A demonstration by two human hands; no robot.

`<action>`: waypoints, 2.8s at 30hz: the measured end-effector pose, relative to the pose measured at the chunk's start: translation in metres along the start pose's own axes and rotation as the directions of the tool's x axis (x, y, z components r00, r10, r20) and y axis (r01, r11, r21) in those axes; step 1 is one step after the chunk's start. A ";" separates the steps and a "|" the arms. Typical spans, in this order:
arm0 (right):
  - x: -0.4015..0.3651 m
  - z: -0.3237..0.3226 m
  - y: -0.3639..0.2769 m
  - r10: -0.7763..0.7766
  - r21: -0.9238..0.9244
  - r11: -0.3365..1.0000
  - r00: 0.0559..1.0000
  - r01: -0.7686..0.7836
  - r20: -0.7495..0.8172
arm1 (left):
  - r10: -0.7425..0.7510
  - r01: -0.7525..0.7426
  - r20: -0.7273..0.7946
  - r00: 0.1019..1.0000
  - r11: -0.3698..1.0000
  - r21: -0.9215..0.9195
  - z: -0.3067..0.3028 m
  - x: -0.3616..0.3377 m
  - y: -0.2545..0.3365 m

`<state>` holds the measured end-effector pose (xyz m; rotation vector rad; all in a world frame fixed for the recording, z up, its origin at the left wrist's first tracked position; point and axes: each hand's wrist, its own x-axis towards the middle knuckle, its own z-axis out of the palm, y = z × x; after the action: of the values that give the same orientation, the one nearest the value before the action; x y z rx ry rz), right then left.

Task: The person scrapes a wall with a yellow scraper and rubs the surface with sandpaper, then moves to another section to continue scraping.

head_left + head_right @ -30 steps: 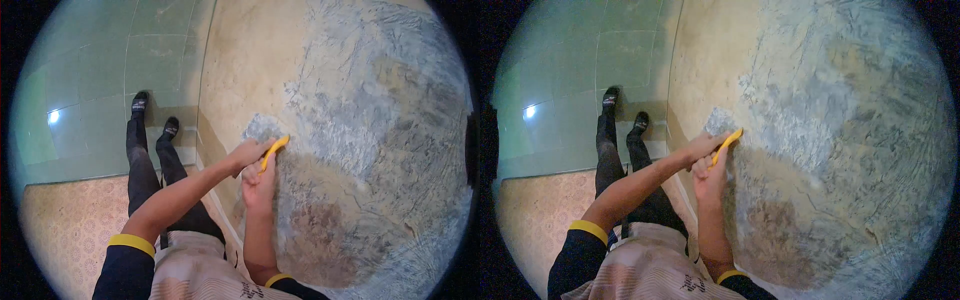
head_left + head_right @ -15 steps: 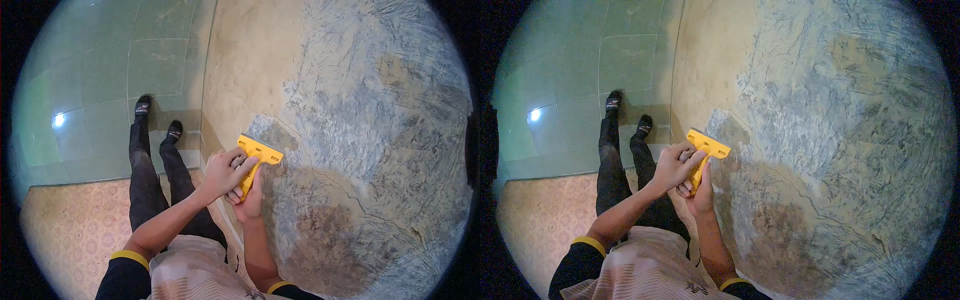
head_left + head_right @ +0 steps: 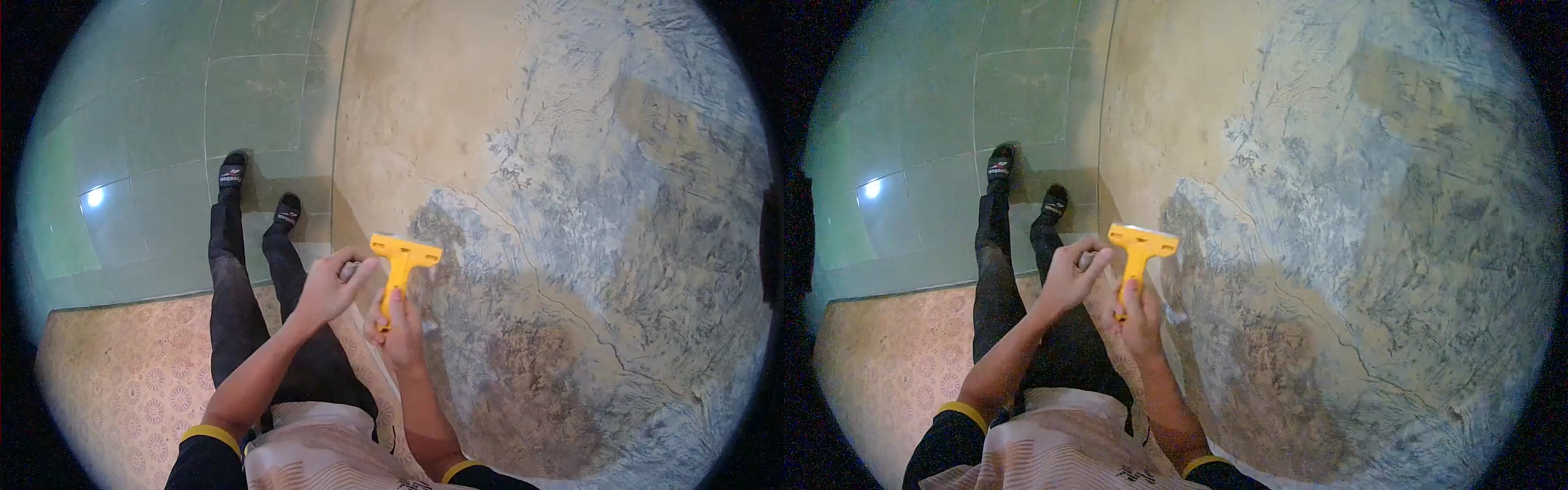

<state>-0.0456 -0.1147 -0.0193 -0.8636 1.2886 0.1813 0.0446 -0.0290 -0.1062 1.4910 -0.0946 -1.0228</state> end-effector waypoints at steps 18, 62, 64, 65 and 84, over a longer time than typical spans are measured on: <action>0.101 -0.004 0.022 -0.067 -0.366 0.928 0.939 -0.066 -0.338 | -0.277 0.367 0.327 0.904 0.894 -0.258 -0.004 0.058 -0.074; 0.072 0.031 -0.032 -0.562 -0.278 0.813 0.565 0.511 -0.604 | 0.067 0.024 0.660 0.748 0.991 -0.129 0.042 0.107 0.050; 0.070 0.028 -0.038 -0.571 -0.253 0.802 0.571 0.541 -0.589 | 0.120 -0.067 0.649 0.751 0.992 -0.105 0.049 0.109 0.056; 0.073 0.028 -0.041 -0.656 -0.384 0.745 0.492 0.546 -0.573 | 0.159 -0.146 0.638 0.753 0.987 -0.073 0.051 0.110 0.060; 0.084 0.046 -0.066 -0.729 -0.627 0.676 0.477 0.388 -0.491 | 0.138 -0.235 0.600 0.788 0.968 0.086 0.049 0.129 0.085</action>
<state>0.0536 -0.1585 -0.0630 -1.8708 1.6050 -0.5086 0.1342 -0.1643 -0.0950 1.2161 -0.7749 -1.3082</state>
